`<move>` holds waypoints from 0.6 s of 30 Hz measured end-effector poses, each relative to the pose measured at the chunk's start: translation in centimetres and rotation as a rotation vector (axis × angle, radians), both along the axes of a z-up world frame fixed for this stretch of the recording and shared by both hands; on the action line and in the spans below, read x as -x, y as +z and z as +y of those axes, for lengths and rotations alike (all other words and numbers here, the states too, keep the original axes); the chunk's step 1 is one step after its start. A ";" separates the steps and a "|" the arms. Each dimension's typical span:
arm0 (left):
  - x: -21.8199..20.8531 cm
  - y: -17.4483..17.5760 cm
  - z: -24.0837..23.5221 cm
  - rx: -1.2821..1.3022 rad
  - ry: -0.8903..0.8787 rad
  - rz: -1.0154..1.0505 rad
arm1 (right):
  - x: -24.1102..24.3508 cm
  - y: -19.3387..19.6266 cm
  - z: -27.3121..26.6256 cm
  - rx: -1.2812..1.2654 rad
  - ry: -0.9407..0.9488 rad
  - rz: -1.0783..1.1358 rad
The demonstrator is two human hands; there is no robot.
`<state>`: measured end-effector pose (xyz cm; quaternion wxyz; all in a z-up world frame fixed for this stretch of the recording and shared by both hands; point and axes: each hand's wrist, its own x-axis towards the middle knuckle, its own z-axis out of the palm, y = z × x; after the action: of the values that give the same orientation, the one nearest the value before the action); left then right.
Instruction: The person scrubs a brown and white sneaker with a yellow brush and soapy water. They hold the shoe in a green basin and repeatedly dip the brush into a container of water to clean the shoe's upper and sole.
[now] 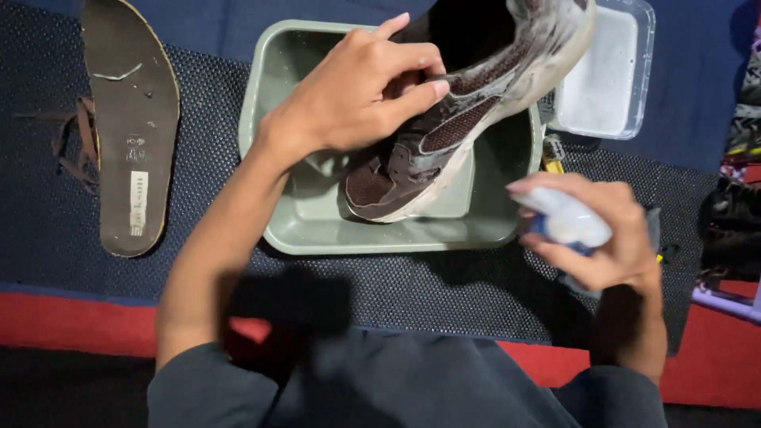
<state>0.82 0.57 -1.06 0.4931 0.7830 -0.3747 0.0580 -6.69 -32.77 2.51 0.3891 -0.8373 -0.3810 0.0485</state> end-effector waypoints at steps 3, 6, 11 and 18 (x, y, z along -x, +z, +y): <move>0.0 -0.1 0.0 -0.010 -0.001 0.004 | 0.0 0.4 2.5 0.111 -0.007 0.052; -0.1 -0.2 -0.1 -0.018 0.000 -0.003 | -0.4 0.5 2.7 0.158 -0.031 0.038; -0.1 -0.3 0.0 -0.021 0.002 -0.021 | -0.2 3.3 4.1 0.148 -0.044 0.018; 0.0 0.2 0.0 -0.016 -0.005 0.007 | -1.4 3.7 4.8 0.217 -0.059 -0.034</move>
<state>0.77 0.59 -0.89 0.4881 0.7862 -0.3755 0.0510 -5.30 -27.95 6.16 0.2908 -0.8861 -0.3552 0.0635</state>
